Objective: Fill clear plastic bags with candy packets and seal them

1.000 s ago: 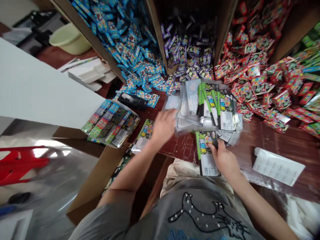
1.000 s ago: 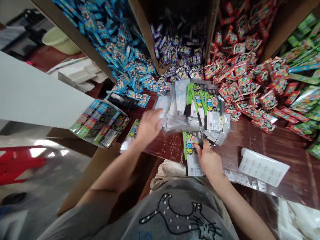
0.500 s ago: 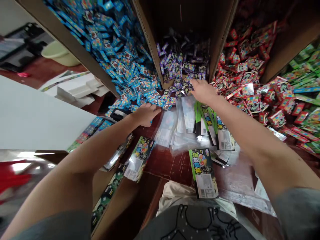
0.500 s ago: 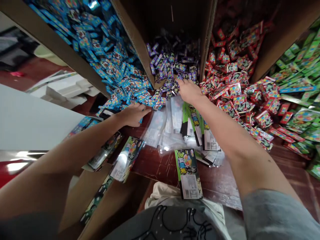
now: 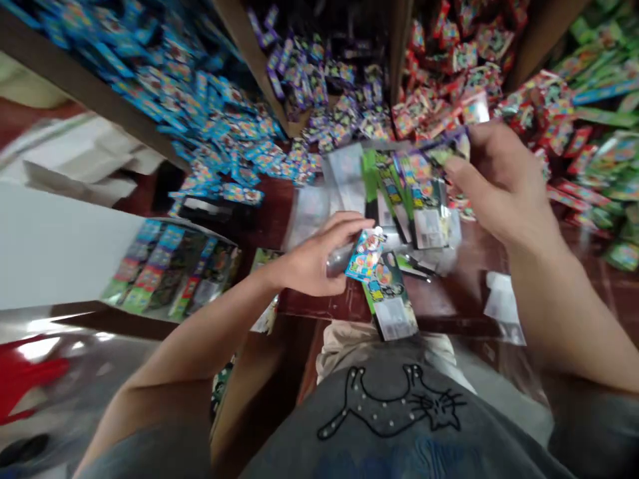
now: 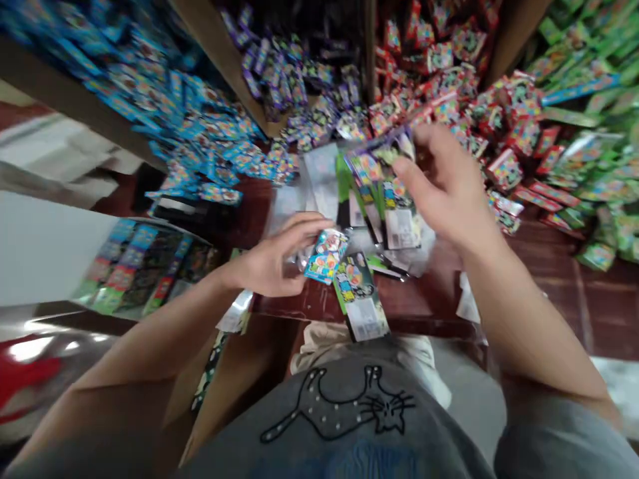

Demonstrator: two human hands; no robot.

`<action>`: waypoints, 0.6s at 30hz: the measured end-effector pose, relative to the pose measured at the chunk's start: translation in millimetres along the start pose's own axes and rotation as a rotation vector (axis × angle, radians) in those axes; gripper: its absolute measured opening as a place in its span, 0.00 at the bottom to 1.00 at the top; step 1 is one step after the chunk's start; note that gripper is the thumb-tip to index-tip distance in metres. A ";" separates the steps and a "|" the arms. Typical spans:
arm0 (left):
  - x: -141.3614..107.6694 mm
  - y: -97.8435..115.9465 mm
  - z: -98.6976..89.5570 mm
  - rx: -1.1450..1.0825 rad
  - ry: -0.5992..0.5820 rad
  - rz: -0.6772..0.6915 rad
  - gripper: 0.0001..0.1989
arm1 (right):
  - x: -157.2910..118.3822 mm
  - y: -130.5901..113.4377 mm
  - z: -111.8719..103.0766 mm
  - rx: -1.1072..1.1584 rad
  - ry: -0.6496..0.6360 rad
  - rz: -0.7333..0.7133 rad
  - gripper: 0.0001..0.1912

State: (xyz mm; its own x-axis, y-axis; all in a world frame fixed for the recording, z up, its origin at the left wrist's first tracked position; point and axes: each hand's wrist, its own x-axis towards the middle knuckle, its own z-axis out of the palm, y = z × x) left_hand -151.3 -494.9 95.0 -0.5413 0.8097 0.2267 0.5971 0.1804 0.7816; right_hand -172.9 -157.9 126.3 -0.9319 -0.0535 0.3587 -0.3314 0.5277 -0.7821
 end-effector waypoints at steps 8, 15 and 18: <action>94.2 22.3 125.0 0.093 -0.446 0.160 0.43 | -206.3 40.4 -75.6 -0.306 -0.415 0.458 0.27; 96.6 26.9 169.3 0.507 -0.491 0.115 0.55 | -251.6 56.4 -66.9 -0.688 -0.412 0.190 0.53; 100.0 31.5 176.1 0.545 -0.514 0.039 0.50 | -254.1 59.1 -55.9 -0.651 -0.432 0.132 0.56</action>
State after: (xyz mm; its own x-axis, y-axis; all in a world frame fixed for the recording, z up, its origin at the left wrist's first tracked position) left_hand -82.3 -309.9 39.9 -0.2490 0.9558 -0.1561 0.8910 0.2893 0.3500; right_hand 52.5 -65.8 17.4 -0.9764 -0.2100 -0.0498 -0.1858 0.9351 -0.3017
